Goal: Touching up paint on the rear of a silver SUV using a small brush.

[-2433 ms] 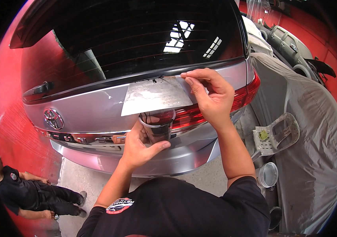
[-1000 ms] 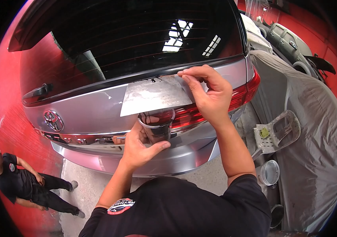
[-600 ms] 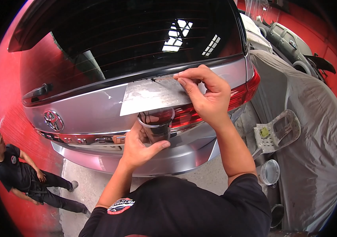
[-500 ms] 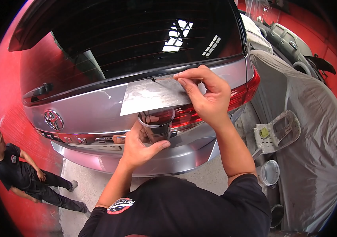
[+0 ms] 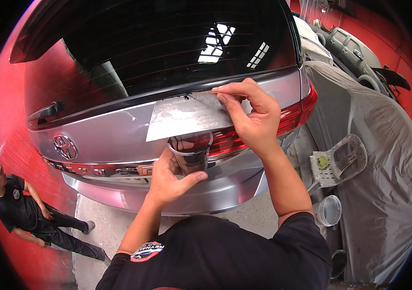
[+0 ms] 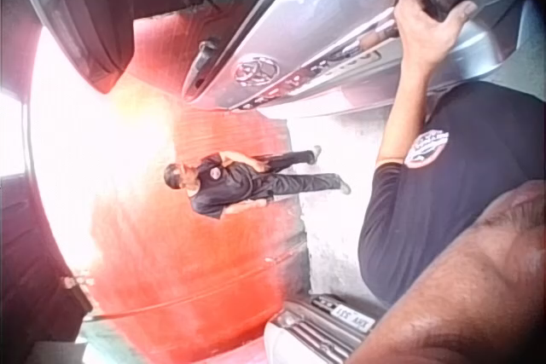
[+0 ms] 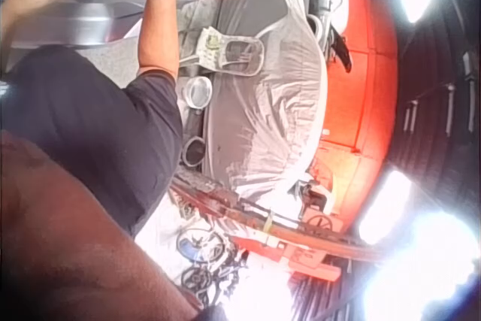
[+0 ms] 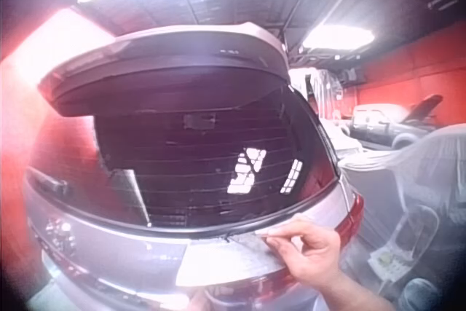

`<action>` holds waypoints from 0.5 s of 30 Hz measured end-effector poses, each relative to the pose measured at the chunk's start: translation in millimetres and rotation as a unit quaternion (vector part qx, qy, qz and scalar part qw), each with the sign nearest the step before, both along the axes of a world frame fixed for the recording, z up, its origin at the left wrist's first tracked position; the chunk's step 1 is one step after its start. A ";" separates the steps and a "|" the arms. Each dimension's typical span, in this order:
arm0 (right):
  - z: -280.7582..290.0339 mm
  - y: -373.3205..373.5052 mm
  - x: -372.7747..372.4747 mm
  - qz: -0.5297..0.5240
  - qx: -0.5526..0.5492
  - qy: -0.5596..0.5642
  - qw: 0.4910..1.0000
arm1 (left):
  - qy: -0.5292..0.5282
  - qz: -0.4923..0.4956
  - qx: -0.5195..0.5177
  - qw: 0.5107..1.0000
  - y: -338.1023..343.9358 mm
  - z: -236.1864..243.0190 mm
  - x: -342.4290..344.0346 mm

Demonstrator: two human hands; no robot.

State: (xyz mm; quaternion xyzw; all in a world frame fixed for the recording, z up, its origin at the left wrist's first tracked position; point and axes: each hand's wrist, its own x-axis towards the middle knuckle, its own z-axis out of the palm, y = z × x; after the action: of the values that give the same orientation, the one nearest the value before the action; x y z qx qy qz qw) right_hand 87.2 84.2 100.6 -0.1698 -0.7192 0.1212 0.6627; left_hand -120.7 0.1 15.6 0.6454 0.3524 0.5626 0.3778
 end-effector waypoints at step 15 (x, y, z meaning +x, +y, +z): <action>-0.9 -0.5 -3.6 0.007 -0.001 0.009 1.000 | 0.016 0.005 -0.009 1.000 -0.9 1.3 -0.6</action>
State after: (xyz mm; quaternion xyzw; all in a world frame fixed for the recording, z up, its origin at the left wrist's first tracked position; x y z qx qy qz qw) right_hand 83.6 83.8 99.7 -0.1642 -0.7144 0.1280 0.6680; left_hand -121.3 -0.8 16.9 0.6493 0.3668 0.5507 0.3749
